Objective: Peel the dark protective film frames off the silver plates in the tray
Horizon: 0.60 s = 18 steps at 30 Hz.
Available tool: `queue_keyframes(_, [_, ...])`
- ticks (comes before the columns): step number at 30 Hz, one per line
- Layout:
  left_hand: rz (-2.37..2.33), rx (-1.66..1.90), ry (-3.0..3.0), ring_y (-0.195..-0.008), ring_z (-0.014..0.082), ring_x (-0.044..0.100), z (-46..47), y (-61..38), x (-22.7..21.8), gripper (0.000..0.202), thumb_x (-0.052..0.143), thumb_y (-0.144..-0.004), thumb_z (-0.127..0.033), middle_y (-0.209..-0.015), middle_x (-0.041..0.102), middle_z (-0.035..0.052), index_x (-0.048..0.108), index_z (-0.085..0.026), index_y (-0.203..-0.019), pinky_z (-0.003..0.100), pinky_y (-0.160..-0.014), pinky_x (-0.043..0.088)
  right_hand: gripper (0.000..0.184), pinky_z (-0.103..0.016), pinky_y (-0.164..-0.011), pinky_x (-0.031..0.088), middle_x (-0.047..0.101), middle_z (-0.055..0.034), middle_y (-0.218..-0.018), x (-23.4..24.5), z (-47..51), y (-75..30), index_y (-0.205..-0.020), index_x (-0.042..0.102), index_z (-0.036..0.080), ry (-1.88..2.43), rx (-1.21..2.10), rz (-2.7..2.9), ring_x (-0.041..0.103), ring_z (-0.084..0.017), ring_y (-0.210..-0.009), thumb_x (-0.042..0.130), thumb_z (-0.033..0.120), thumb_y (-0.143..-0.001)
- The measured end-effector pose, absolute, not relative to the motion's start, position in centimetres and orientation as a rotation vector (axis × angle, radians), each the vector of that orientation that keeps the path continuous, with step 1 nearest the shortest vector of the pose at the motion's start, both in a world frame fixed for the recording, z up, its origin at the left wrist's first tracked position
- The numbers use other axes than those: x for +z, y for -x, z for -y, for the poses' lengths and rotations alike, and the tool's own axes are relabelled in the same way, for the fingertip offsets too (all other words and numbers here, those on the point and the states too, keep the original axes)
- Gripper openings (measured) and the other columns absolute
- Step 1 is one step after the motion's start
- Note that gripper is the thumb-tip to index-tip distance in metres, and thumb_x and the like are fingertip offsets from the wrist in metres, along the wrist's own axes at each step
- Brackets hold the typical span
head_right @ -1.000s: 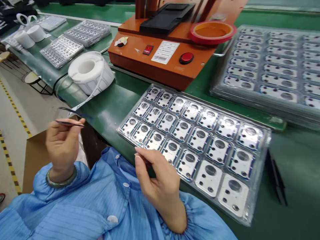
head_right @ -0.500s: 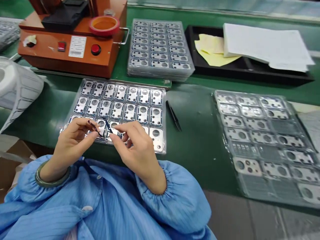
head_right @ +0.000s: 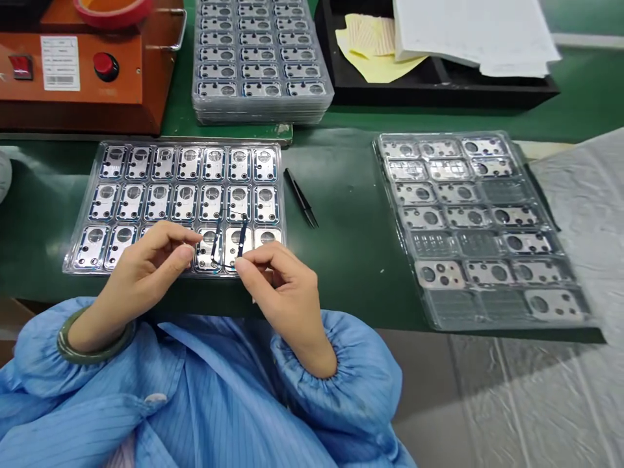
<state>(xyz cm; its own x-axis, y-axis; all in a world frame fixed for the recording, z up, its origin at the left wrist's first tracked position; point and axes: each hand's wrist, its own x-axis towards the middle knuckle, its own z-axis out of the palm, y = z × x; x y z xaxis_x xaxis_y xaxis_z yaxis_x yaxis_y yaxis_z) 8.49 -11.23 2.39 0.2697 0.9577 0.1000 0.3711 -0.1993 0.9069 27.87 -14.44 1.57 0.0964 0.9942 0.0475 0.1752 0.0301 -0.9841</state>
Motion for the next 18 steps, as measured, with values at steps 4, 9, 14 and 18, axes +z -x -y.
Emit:
queue_keyframes(4, [-1.161,0.839,-1.628,-0.064,0.0114,0.052,10.8,-9.6,2.5,0.014,0.061,-0.084,-0.033,-0.077,0.056,0.0017,0.065,-0.02,-0.091,0.023,-0.054,0.043,0.011,-0.019,-0.037,0.039,0.055,0.0025,-0.069,1.7,14.5,-28.3,-0.071,0.062,0.018,1.355,1.14,1.216,0.047,-0.006,-0.047,0.067,0.025,-0.079])
queue_keyframes(9, [-1.135,0.781,-1.598,-0.061,0.0114,0.05,10.4,-10.2,2.5,0.014,0.062,-0.082,-0.027,-0.069,0.054,0.0003,0.06,-0.019,-0.071,0.024,-0.051,0.039,0.01,-0.021,-0.042,0.04,0.057,0.002,-0.069,2.0,14.5,-28.9,-0.072,0.063,0.019,1.362,1.09,1.342,0.05,-0.008,-0.051,0.064,0.021,-0.082])
queue_keyframes(14, [-1.201,0.803,-1.756,-0.062,0.0113,0.05,10.3,-10.8,2.3,0.014,0.061,-0.083,-0.025,-0.069,0.054,0.0003,0.061,-0.019,-0.071,0.024,-0.052,0.038,0.008,-0.025,-0.055,0.046,0.061,0.0002,-0.072,2.0,14.3,-29.3,-0.076,0.062,0.021,1.443,0.788,1.555,0.057,-0.012,-0.064,0.062,0.019,-0.084])
queue_keyframes(18, [-1.233,0.753,-1.929,-0.067,0.0125,0.05,10.3,-11.3,1.8,0.01,0.062,-0.082,-0.022,-0.076,0.054,0.0019,0.064,-0.02,-0.073,0.025,-0.054,0.039,0.011,-0.025,-0.054,0.043,0.057,0.001,-0.067,1.5,14.0,-29.5,-0.073,0.06,0.021,1.538,0.654,1.651,0.052,-0.011,-0.059,0.061,0.019,-0.084])
